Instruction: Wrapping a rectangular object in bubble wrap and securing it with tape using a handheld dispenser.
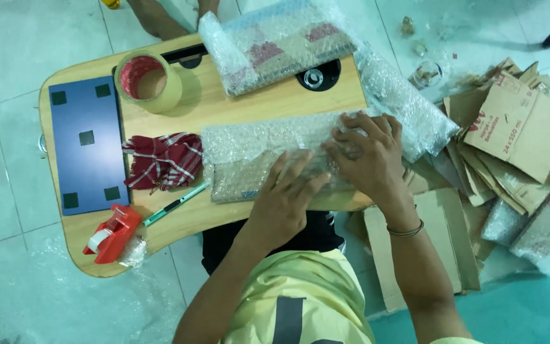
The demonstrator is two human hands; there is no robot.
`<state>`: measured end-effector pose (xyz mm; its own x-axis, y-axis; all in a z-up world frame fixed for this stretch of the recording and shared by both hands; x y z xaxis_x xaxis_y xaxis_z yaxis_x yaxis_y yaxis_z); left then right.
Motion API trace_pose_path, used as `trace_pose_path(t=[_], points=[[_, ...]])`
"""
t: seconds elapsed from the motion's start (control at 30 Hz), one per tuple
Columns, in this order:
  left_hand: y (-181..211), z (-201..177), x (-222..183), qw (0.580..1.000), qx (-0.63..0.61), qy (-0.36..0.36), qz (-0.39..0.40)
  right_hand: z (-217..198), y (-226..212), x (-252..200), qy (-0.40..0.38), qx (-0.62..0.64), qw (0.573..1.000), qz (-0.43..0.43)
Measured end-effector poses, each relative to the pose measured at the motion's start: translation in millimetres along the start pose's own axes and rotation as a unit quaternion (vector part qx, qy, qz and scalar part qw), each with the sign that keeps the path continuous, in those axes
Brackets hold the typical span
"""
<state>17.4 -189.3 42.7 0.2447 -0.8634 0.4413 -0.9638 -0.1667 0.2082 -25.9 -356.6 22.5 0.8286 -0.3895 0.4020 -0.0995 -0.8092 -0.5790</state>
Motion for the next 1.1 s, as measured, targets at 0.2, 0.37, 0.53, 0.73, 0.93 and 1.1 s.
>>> trace_pose_path(t=[0.2, 0.37, 0.53, 0.73, 0.93, 1.1], points=[[-26, -38, -43, 0.985, -0.113, 0.079, -0.109, -7, -7, 5, -0.033, -0.003, 0.999, 0.029], [-65, -74, -100, 0.962, -0.085, 0.106, -0.236, -11, -15, 11, -0.05, 0.005, 0.998, 0.042], [-87, -123, -149, 0.938, 0.032, 0.096, -0.333, -13, -13, 7, -0.053, 0.007, 0.998, 0.043], [-120, -163, -211, 0.894, 0.234, 0.101, -0.37, -22, -31, -11, 0.072, 0.086, 0.991, -0.077], [-140, -161, -251, 0.88, 0.151, 0.076, -0.443, -19, -42, -56, 0.152, 0.111, 0.977, -0.097], [-145, -147, -262, 0.873, 0.171, 0.048, -0.454, -4, -60, -88, 0.177, 0.27, 0.94, -0.107]])
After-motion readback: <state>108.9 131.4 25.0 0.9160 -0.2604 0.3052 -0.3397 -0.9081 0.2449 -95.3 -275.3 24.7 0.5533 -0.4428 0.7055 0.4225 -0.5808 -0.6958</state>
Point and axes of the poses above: each hand's wrist, its own x-axis towards the middle knuckle, its own z-axis out of the palm, y = z × x, the point moved 7 cm from there along x, towards the middle knuckle, and after that the axes turned 14 degrees about x, right-handed, at the moved point
